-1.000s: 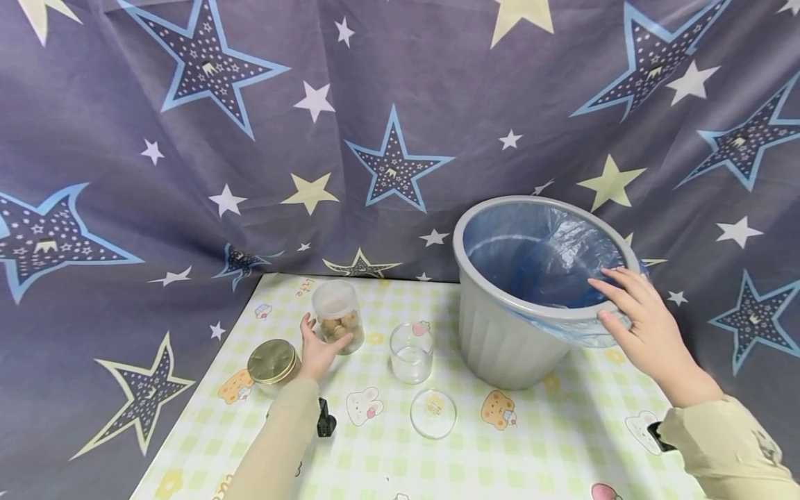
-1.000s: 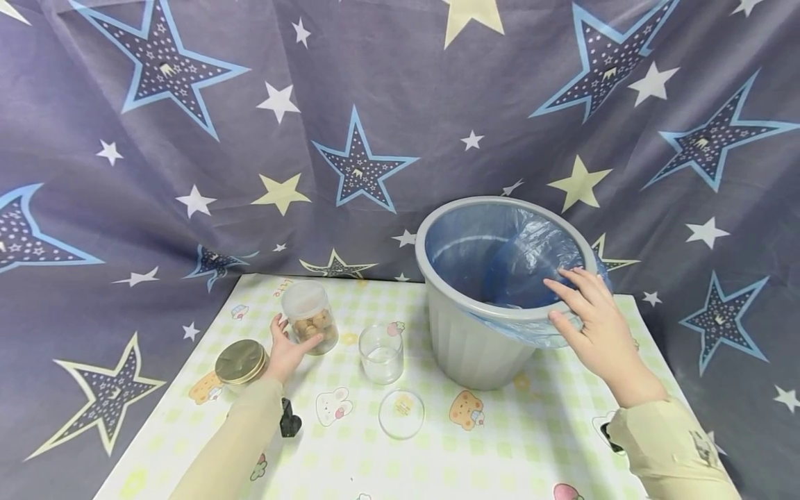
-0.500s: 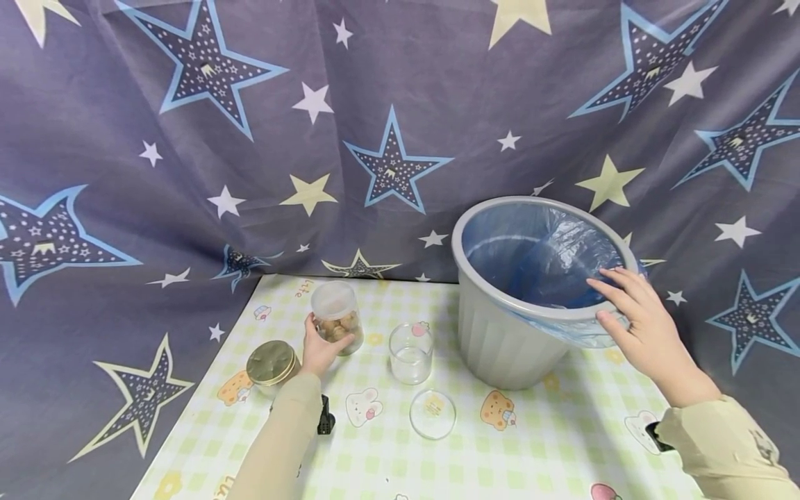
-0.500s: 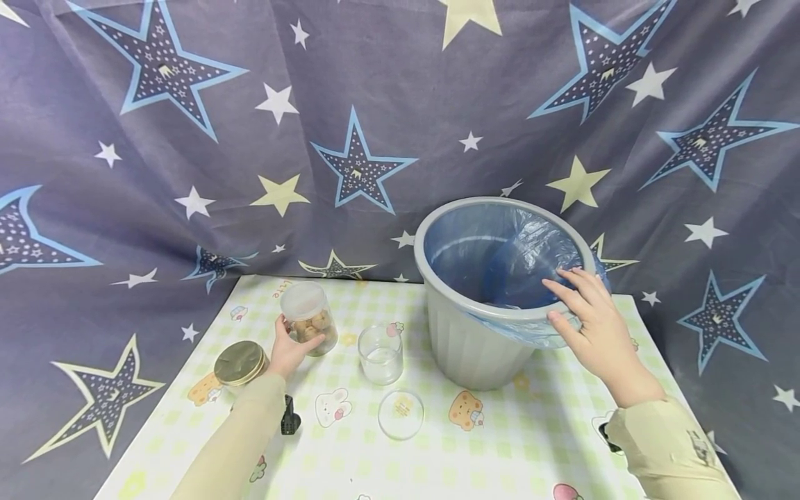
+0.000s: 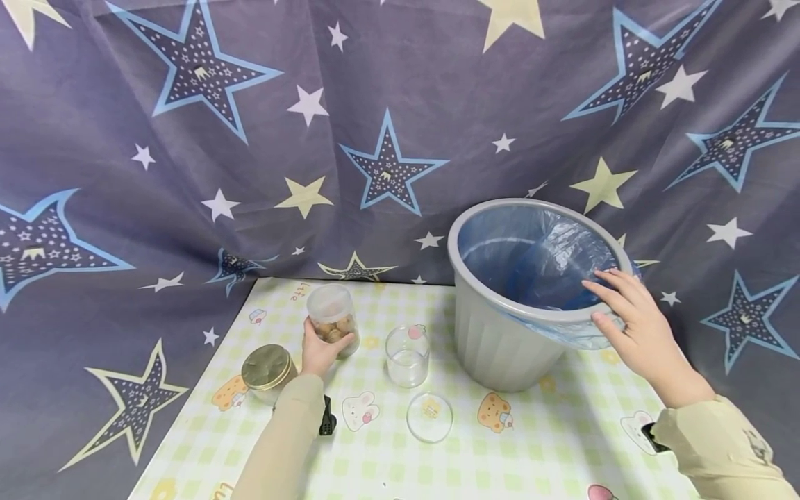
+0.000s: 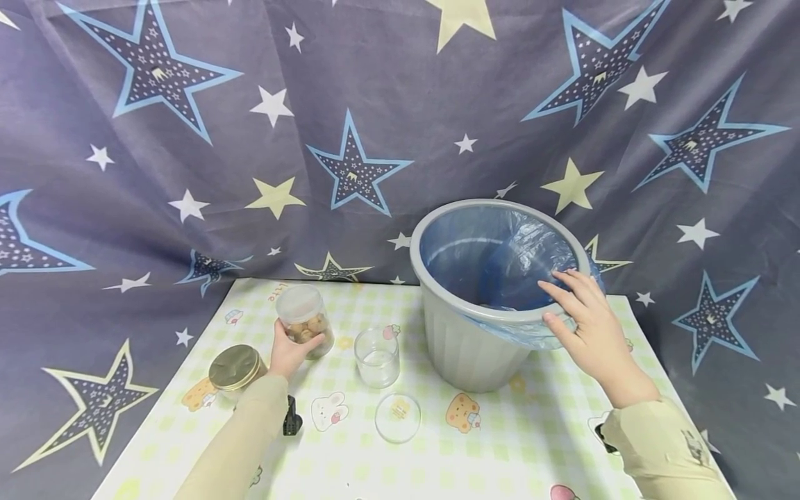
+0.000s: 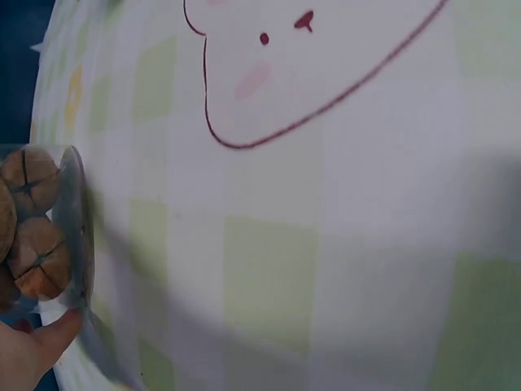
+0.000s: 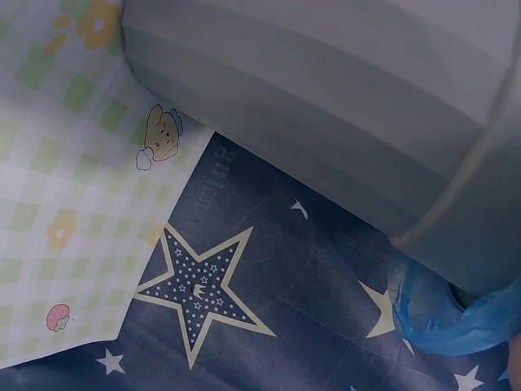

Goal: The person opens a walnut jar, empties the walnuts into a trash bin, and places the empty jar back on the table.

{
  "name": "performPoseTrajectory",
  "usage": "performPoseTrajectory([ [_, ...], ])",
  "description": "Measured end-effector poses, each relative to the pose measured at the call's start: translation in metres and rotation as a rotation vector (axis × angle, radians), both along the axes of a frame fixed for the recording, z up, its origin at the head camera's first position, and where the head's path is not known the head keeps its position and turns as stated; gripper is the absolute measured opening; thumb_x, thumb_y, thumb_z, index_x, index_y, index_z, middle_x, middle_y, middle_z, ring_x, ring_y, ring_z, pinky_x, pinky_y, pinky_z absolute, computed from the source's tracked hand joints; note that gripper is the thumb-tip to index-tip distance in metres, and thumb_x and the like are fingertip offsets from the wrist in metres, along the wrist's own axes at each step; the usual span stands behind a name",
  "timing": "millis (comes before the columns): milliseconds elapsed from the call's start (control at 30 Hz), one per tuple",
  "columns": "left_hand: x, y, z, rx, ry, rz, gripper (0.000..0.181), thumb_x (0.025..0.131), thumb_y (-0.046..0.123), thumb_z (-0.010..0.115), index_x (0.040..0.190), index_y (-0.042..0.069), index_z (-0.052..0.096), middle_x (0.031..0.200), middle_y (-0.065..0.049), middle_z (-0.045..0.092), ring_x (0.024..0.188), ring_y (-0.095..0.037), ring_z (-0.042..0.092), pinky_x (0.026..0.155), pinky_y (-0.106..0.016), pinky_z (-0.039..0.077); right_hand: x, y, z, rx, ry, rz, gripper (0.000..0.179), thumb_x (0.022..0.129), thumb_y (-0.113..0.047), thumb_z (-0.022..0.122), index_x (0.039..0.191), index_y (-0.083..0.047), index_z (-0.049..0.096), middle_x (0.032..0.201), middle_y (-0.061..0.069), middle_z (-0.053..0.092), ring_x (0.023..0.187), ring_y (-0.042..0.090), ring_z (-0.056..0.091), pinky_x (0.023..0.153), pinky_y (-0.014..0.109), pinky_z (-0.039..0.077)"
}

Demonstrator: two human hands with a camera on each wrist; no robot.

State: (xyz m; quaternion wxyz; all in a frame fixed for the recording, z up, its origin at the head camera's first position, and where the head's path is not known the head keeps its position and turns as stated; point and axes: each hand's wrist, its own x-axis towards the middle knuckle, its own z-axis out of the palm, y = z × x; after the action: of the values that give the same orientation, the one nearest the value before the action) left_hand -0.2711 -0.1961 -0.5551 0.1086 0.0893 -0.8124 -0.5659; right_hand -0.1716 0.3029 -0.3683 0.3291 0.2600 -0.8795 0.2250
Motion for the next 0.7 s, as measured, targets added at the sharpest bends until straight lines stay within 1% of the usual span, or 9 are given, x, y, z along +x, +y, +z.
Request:
performPoseTrajectory([
  [167, 0.0022, 0.0056, 0.0036, 0.062, 0.036, 0.010, 0.103, 0.070, 0.016, 0.083, 0.147, 0.005, 0.016, 0.145, -0.020, 0.035, 0.137, -0.035, 0.031, 0.117, -0.047, 0.022, -0.0007, 0.0001, -0.0003, -0.006, 0.007, 0.003, 0.045, 0.098, -0.040, 0.047, 0.129, -0.010, 0.058, 0.127, 0.026, 0.051, 0.133, 0.030, 0.036, 0.120, 0.037, 0.015],
  [267, 0.0022, 0.0066, 0.0037, 0.067, 0.047, 0.023, 0.101, 0.069, 0.015, 0.084, 0.145, 0.005, 0.018, 0.143, -0.019, 0.037, 0.136, -0.034, 0.033, 0.116, -0.046, 0.024, -0.0011, 0.0001, -0.0004, -0.008, 0.007, 0.003, 0.045, 0.098, -0.040, 0.047, 0.129, -0.010, 0.058, 0.127, 0.026, 0.051, 0.133, 0.030, 0.036, 0.120, 0.037, 0.016],
  [500, -0.0010, 0.0072, 0.0026, 0.111, 0.073, 0.021, 0.095, 0.068, 0.009, 0.084, 0.141, 0.004, 0.023, 0.139, -0.017, 0.040, 0.132, -0.031, 0.039, 0.114, -0.043, 0.030, -0.0011, 0.0008, -0.0017, -0.001, 0.000, -0.014, 0.046, 0.098, -0.042, 0.047, 0.130, -0.011, 0.058, 0.127, 0.025, 0.051, 0.133, 0.032, 0.035, 0.120, 0.039, 0.016],
  [700, 0.0016, 0.0091, 0.0075, 0.098, 0.061, 0.046, 0.095, 0.068, 0.010, 0.084, 0.141, 0.005, 0.024, 0.139, -0.018, 0.041, 0.132, -0.033, 0.038, 0.114, -0.045, 0.028, -0.0011, 0.0010, -0.0035, -0.008, -0.008, -0.019, 0.045, 0.098, -0.040, 0.048, 0.130, -0.011, 0.057, 0.128, 0.025, 0.051, 0.136, 0.027, 0.034, 0.119, 0.037, 0.017],
])
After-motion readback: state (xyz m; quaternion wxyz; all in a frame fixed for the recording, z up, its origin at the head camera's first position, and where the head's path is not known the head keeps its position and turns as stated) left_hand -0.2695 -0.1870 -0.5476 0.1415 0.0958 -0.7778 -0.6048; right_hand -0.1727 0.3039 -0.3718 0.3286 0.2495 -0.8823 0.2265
